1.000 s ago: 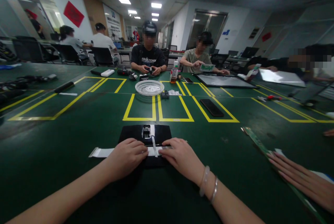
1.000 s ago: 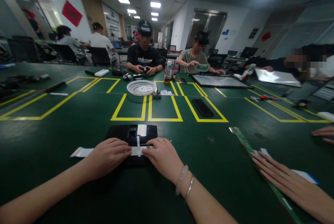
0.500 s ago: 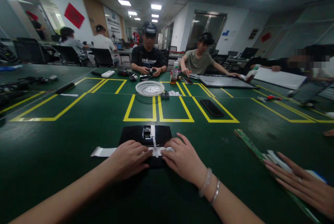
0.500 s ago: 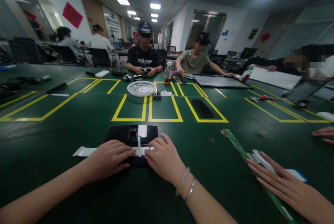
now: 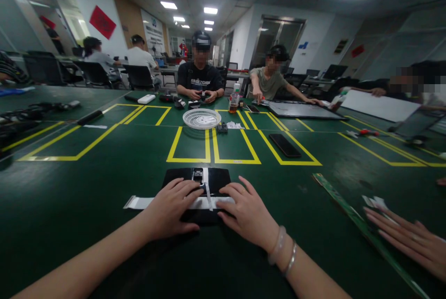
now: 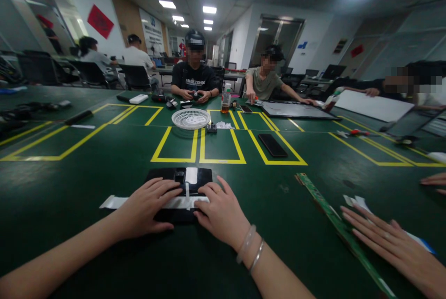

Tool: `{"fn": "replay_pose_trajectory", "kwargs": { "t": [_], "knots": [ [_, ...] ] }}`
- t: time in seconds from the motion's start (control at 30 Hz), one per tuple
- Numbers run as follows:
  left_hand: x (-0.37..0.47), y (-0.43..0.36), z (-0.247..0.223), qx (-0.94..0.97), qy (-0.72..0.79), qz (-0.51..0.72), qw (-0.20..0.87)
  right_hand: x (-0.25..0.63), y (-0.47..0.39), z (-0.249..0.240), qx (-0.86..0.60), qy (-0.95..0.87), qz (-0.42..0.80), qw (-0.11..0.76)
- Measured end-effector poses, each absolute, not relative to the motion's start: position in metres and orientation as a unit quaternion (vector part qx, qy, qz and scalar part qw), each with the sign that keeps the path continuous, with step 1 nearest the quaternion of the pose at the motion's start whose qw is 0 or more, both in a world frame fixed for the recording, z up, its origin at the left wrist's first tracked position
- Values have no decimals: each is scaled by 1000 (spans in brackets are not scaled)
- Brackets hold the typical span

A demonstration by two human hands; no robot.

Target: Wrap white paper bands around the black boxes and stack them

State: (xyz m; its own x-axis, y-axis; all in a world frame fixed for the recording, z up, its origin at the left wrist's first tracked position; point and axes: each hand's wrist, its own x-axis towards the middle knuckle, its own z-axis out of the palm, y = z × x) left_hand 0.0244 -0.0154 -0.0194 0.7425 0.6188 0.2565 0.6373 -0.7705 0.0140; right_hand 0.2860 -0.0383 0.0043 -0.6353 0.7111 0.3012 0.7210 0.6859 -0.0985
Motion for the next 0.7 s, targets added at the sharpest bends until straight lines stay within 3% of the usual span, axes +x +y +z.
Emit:
{"fn": "replay_pose_trajectory", "kwargs": {
  "t": [0.47, 0.7],
  "knots": [
    [23, -7, -11, -924, -368, -101, -29, 297, -29, 6, -424, -864, -30, 270],
    [-24, 18, -2, -880, -450, -147, 40, 302, -26, 2, -420, -853, -43, 307]
  ]
}}
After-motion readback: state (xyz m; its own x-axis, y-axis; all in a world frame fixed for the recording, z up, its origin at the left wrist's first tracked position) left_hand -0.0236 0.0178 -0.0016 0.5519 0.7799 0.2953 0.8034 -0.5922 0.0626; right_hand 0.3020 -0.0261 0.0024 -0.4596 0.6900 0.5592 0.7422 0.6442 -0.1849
